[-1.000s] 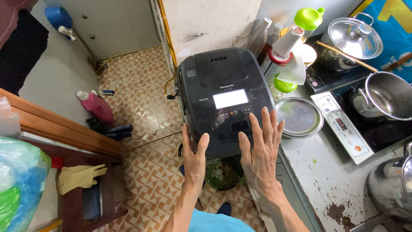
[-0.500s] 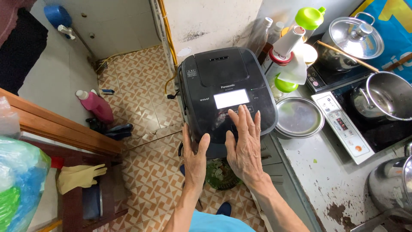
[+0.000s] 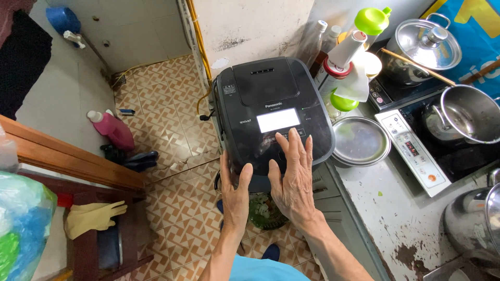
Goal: Moving a rice cooker to a dining table and scooping rice into a bowl.
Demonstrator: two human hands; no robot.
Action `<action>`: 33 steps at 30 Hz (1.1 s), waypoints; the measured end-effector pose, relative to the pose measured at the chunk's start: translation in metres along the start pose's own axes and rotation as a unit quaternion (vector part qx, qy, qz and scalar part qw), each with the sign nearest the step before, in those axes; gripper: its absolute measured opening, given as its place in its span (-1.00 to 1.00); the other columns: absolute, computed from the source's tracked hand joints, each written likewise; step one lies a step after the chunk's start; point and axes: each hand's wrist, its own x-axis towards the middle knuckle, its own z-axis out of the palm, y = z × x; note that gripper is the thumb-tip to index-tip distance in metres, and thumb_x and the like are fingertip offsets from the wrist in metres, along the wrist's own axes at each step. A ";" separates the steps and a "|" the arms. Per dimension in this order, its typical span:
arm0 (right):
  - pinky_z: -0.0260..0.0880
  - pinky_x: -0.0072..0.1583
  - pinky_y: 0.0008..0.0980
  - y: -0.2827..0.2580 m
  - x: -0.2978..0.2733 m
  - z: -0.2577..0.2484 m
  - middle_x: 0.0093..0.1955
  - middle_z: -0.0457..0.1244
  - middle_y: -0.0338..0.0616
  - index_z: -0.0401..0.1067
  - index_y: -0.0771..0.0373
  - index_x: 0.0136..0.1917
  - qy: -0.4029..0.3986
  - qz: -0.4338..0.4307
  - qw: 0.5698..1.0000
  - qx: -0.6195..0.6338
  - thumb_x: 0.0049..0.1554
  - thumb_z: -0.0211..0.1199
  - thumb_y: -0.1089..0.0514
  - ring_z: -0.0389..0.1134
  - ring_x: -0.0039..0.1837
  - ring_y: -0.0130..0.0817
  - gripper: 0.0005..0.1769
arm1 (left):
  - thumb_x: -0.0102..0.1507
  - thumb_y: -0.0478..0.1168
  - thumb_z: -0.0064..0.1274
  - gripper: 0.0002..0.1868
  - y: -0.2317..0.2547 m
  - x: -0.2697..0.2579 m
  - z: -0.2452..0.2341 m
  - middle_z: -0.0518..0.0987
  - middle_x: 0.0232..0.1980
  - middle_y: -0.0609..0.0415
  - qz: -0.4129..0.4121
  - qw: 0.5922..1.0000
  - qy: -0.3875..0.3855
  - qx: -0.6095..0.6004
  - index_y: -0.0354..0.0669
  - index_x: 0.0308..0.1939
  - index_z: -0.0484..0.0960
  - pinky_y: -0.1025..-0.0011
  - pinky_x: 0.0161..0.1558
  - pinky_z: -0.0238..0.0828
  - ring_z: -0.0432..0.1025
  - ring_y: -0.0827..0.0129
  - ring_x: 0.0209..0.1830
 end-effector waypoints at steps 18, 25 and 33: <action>-0.12 0.89 0.41 -0.024 0.000 0.000 0.68 0.43 0.13 0.31 0.43 0.82 -0.031 -0.065 0.997 -0.014 0.37 0.32 0.25 0.18 0.89 0.16 -0.20 | 0.53 0.30 0.20 0.10 -0.030 0.004 0.005 -0.08 0.96 -0.50 0.030 0.999 0.017 -0.011 -0.08 0.96 0.03 -0.74 0.78 -0.23 -0.07 -0.65 0.90; -0.16 0.95 0.33 -0.046 -0.015 -0.011 0.77 0.36 0.13 0.24 0.47 0.79 -0.115 -0.039 0.990 0.072 0.32 0.37 0.33 0.14 0.92 0.11 -0.18 | 0.44 0.05 0.23 0.02 -0.070 0.019 -0.007 0.43 0.85 -0.13 0.005 0.989 0.007 -0.149 -0.05 0.92 0.13 0.18 0.67 0.47 0.46 0.09 0.75; 0.12 0.89 0.23 -0.045 -0.020 -0.010 0.74 0.36 0.15 0.36 0.54 0.70 -0.106 -0.032 0.987 0.119 0.31 0.32 0.40 0.27 0.85 0.11 -0.29 | 0.43 0.00 0.29 -0.01 -0.068 0.016 -0.003 0.73 0.49 -0.18 -0.019 0.986 0.028 -0.166 -0.13 0.90 0.25 0.35 0.37 0.64 0.68 0.22 0.37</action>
